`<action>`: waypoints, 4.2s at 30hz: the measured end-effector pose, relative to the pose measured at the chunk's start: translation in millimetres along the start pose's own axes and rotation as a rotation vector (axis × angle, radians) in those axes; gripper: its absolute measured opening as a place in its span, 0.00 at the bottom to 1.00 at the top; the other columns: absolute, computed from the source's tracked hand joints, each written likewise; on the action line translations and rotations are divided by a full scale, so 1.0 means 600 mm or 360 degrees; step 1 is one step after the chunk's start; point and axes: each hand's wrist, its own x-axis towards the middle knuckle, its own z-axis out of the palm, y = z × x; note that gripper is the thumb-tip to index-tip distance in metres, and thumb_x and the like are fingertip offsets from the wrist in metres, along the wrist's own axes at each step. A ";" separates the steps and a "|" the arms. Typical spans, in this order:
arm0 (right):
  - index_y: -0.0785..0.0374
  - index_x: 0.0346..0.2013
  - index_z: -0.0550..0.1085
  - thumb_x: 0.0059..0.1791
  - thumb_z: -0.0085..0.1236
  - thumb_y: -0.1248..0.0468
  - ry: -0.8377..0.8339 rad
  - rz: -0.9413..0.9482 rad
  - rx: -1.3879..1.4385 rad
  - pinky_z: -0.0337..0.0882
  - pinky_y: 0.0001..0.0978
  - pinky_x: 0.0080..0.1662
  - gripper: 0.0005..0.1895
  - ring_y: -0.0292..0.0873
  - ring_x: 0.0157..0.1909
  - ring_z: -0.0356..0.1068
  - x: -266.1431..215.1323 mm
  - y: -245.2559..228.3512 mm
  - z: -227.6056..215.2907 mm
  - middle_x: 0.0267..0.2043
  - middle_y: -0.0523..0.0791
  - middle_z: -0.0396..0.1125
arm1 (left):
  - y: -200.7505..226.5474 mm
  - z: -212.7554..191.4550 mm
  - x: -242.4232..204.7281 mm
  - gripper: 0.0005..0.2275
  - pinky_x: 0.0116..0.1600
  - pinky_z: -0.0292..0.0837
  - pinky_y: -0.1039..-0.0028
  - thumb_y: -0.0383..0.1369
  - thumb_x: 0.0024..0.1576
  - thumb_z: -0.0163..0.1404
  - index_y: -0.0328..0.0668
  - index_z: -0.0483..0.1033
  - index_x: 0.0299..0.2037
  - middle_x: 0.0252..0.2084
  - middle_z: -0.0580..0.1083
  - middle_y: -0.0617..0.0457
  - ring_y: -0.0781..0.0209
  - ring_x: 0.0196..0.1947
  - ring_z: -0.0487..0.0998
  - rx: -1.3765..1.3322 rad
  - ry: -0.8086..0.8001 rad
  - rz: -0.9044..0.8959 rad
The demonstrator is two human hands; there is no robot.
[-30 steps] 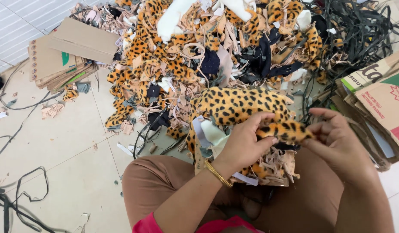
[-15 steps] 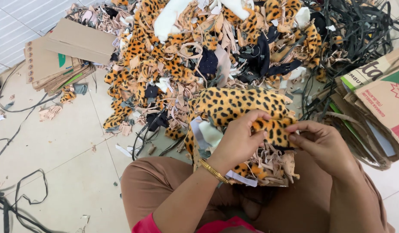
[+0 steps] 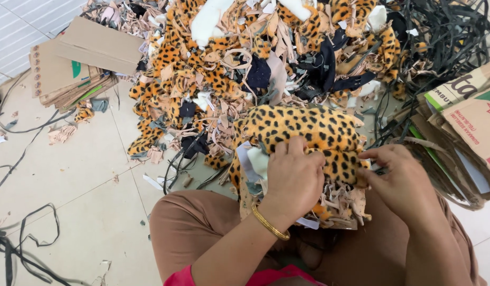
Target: Stuffing a leopard-print fabric shell with fabric scraps and white stuffing while sitting on the floor
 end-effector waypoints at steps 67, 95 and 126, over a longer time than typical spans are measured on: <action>0.66 0.59 0.74 0.61 0.46 0.62 0.0791 -0.0662 0.0364 0.48 0.75 0.74 0.15 0.62 0.70 0.63 -0.012 -0.080 0.063 0.70 0.57 0.62 | -0.398 -0.098 0.202 0.03 0.36 0.79 0.77 0.18 0.56 0.58 0.33 0.80 0.35 0.34 0.80 0.45 0.60 0.32 0.79 -0.2460 0.1045 -0.1253; 0.68 0.54 0.75 0.45 0.65 0.75 -0.1026 -0.0245 0.2256 0.77 0.45 0.48 0.22 0.51 0.46 0.75 -0.003 0.009 0.083 0.51 0.54 0.72 | -0.167 -0.177 -0.035 0.06 0.34 0.68 0.88 0.20 0.59 0.48 0.42 0.74 0.42 0.35 0.68 0.58 0.71 0.31 0.68 -0.2598 -0.0483 0.0078; 0.44 0.46 0.84 0.42 0.64 0.65 -0.0985 -0.0319 0.0282 0.79 0.22 0.45 0.19 0.27 0.44 0.82 -0.069 0.061 0.047 0.45 0.30 0.84 | -0.165 -0.098 -0.192 0.17 0.38 0.63 0.77 0.21 0.46 0.47 0.47 0.78 0.45 0.29 0.71 0.60 0.68 0.28 0.69 -0.1090 -0.0946 -0.0230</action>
